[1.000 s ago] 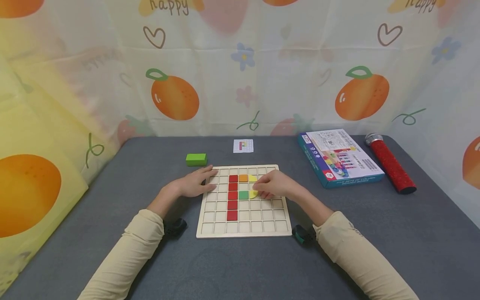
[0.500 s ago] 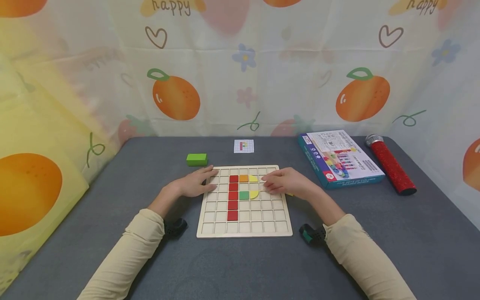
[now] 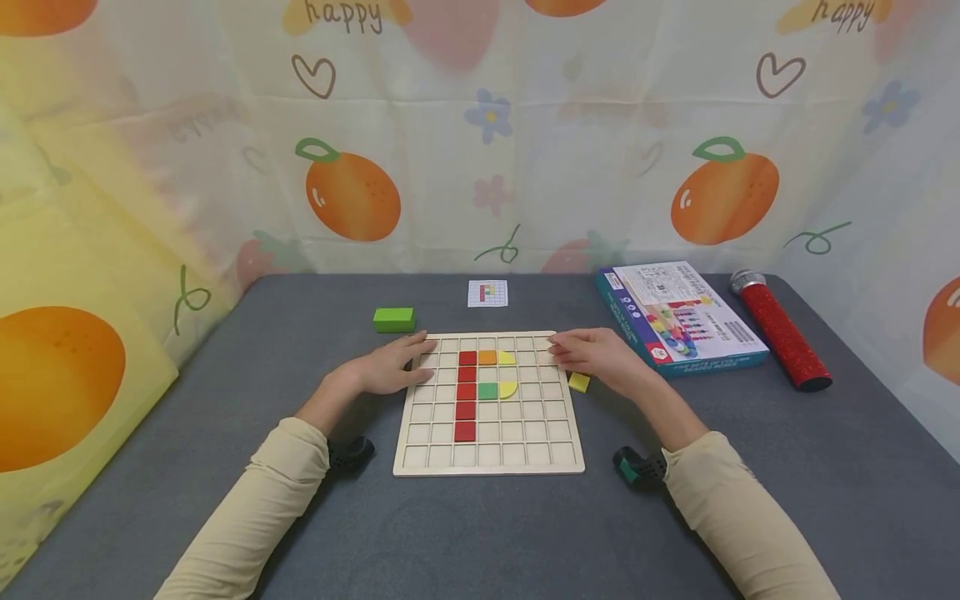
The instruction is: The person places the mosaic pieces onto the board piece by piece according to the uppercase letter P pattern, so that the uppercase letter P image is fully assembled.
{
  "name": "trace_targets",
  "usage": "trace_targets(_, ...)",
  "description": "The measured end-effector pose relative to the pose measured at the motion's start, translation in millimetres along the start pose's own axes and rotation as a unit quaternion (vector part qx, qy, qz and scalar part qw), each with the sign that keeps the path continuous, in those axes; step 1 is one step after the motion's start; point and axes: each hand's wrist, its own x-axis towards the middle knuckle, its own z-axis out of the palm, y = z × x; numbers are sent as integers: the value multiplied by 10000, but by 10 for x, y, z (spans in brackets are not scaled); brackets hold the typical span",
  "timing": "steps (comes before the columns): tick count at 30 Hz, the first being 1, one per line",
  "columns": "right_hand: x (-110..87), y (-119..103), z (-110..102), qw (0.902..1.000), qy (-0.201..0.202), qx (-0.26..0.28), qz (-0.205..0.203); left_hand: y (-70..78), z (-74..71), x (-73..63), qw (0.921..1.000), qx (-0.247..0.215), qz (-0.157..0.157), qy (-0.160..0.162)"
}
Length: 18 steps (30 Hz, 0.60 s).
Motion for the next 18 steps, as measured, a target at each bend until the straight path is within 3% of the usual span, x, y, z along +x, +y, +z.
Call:
trace_targets(5,-31,35,-58,9998,195,-35,-94,-11,13,14,10000,13,-48,-32)
trace_targets(13,-72,99,-149,9992,132,-344,-121,-10,17,13,10000,14,-23,-16)
trace_targets(18,-130,95,-165,9916,36,-1272,-247,-10,12,6,10000,16,-23,-15)
